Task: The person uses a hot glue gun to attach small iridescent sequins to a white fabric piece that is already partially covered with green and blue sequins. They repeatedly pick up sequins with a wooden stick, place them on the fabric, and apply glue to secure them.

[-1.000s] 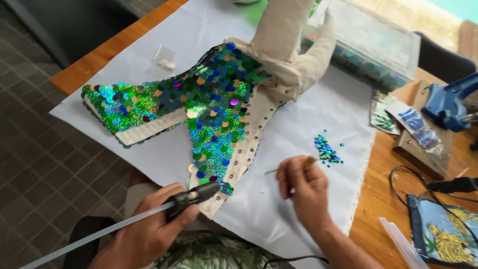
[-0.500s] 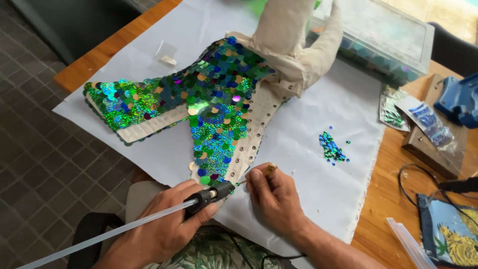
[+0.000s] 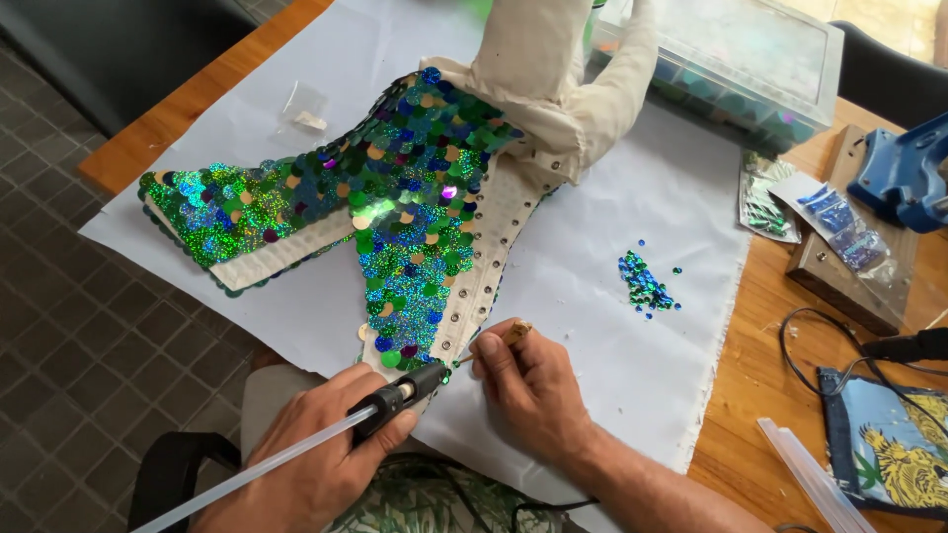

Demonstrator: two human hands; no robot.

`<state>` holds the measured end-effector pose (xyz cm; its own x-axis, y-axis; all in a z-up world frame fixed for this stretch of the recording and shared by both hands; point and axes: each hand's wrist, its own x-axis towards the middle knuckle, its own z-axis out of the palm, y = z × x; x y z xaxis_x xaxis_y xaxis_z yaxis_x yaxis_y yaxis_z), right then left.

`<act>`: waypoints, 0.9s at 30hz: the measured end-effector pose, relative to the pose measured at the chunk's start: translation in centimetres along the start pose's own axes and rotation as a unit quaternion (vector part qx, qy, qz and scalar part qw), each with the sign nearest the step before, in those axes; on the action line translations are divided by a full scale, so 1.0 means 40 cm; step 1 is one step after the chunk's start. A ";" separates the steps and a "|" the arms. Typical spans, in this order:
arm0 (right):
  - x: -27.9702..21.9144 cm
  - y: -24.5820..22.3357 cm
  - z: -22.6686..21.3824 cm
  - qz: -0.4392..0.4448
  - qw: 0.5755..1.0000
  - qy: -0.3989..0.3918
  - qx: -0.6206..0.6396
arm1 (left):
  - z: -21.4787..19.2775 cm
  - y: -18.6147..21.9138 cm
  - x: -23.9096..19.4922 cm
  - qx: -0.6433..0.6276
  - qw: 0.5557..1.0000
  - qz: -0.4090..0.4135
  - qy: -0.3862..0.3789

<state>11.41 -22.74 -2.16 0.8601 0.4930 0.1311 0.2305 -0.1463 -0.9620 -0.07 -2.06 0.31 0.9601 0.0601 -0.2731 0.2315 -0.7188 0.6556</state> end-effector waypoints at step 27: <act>0.000 -0.004 0.007 -0.077 0.996 -0.034 -0.031 | 0.012 -0.050 -0.023 -0.147 0.988 0.039 0.038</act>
<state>11.26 -22.46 -2.07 0.7803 0.5701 0.2570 0.3867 -0.1168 -0.9148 -1.48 -1.00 -1.11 0.9832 0.0722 -0.1678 0.1814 -0.4915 0.8518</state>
